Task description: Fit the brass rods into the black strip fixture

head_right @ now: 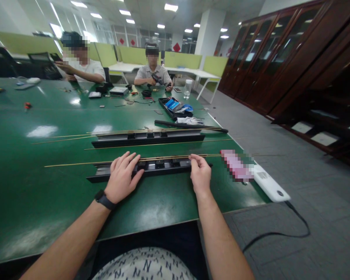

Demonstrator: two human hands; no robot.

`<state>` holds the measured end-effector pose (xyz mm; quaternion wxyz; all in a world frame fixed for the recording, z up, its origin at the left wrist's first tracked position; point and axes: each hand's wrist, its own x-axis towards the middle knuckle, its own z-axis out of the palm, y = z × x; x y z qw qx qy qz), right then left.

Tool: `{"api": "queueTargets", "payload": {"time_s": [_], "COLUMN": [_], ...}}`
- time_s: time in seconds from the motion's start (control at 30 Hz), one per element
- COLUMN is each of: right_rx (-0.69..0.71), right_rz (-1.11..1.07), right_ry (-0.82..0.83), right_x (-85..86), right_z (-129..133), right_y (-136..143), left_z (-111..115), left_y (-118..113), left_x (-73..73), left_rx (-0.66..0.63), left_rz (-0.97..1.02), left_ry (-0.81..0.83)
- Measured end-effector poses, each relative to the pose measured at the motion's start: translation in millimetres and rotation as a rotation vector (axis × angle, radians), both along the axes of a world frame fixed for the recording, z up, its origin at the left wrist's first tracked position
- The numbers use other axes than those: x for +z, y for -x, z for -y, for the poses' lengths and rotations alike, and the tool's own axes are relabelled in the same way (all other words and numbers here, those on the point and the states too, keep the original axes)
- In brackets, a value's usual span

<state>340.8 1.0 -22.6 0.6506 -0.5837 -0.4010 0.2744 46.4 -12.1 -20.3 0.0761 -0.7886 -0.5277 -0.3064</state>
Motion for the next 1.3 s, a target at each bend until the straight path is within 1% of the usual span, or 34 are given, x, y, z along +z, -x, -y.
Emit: {"api": "queueTargets", "payload": {"time_s": [0.1, 0.37, 1.03, 1.3], "right_rx": [0.01, 0.008, 0.009, 0.013], "right_rz": [-0.043, -0.054, -0.039, -0.035], "right_ry": [-0.007, -0.001, 0.01, 0.002], "right_x": [-0.1, 1.0, 2.1, -1.1], "right_z": [0.4, 0.6, 0.8, -0.1], "right_y": [-0.2, 0.3, -0.2, -1.3], "left_z": [-0.2, -0.5, -0.3, -0.7], "left_y": [0.0, 0.6, 0.5, 0.6], "left_x": [-0.1, -0.9, -0.7, -1.1], "left_rx": [-0.001, -0.004, -0.008, -0.004], "left_rz": [-0.003, -0.007, 0.005, -0.006], "left_ry": [-0.007, -0.013, -0.01, -0.02]}}
